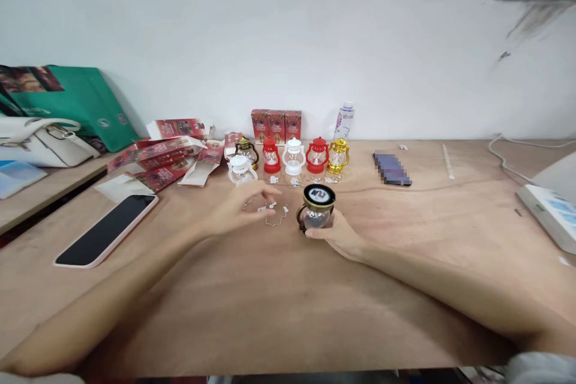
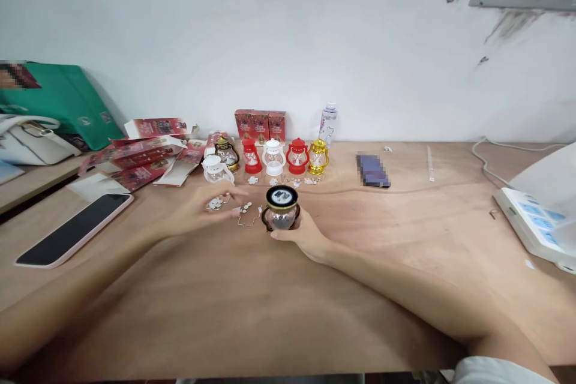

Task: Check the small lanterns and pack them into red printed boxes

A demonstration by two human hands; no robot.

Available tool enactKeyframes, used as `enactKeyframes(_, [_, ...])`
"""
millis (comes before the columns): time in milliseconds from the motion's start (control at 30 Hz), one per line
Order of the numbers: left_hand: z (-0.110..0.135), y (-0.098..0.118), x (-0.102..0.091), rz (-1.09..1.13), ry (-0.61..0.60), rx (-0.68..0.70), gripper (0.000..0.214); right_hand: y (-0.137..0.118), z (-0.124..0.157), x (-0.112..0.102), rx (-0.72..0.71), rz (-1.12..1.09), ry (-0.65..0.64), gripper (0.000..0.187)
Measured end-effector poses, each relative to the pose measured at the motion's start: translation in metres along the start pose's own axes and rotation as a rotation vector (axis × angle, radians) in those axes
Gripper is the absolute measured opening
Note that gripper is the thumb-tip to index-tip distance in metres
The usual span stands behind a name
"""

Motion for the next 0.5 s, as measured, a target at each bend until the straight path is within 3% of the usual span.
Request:
enactKeyframes(67, [-0.006, -0.018, -0.016, -0.097, -0.090, -0.035, 0.025, -0.001, -0.004, -0.002, 0.025, -0.089, 0.005, 0.043])
enactKeyframes(167, [-0.026, -0.031, -0.021, -0.220, -0.312, -0.019, 0.023, -0.004, -0.006, -0.001, 0.031, -0.133, -0.044, 0.041])
enactKeyframes(333, [-0.057, -0.034, 0.009, -0.497, -0.572, -0.076, 0.015, -0.005, -0.005, 0.001, -0.002, -0.129, -0.043, 0.044])
enactKeyframes(500, [-0.059, -0.037, 0.031, -0.565, -0.593, -0.144, 0.012, -0.002, -0.006, 0.006, 0.002, -0.049, -0.060, 0.048])
Point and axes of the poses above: each hand's wrist, its own z-axis away from the middle knuckle, its own x-axis out of the palm, y = z × x, the point moved 5 cm from there along -z, towards the middle knuckle, and after that the axes turned 5 degrees about x, right-handed, at the moved point
